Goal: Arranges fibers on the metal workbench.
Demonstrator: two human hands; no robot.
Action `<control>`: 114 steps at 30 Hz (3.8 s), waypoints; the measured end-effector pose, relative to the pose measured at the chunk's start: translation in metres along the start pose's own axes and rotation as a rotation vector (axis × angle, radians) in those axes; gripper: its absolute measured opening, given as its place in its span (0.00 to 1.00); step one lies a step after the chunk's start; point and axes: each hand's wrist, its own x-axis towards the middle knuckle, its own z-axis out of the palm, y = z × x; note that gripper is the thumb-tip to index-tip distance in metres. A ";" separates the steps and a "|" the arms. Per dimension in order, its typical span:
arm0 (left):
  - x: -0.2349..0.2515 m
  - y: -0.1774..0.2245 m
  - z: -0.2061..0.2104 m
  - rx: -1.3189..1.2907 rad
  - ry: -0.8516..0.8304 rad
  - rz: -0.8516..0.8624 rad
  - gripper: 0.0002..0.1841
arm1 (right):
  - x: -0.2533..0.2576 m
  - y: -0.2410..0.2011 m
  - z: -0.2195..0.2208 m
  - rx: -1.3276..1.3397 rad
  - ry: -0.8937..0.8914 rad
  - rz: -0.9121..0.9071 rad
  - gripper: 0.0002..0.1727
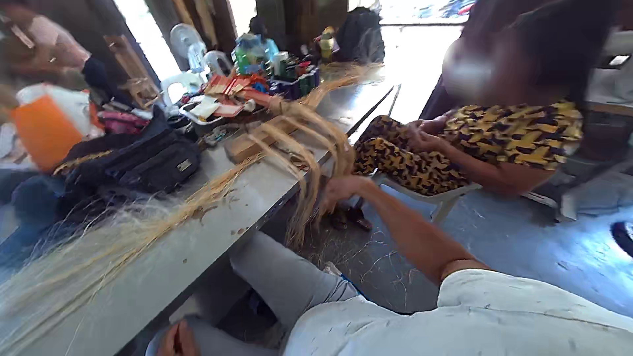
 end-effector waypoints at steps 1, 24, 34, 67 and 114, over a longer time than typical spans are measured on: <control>-0.001 -0.015 0.008 -0.014 0.043 0.038 0.19 | 0.005 -0.005 -0.012 0.028 0.056 -0.040 0.22; -0.006 -0.039 0.024 0.002 0.209 -0.019 0.16 | 0.234 -0.144 -0.097 0.009 0.798 -0.156 0.23; -0.005 -0.042 0.031 -0.024 0.185 -0.043 0.16 | 0.174 -0.193 -0.098 0.113 0.980 -0.230 0.30; 0.164 -0.066 -0.123 0.024 0.200 -0.157 0.18 | 0.158 -0.417 0.122 0.369 0.130 -1.318 0.16; 0.244 -0.125 -0.075 0.316 0.074 -0.339 0.13 | 0.204 -0.482 0.134 -0.031 0.290 -1.258 0.22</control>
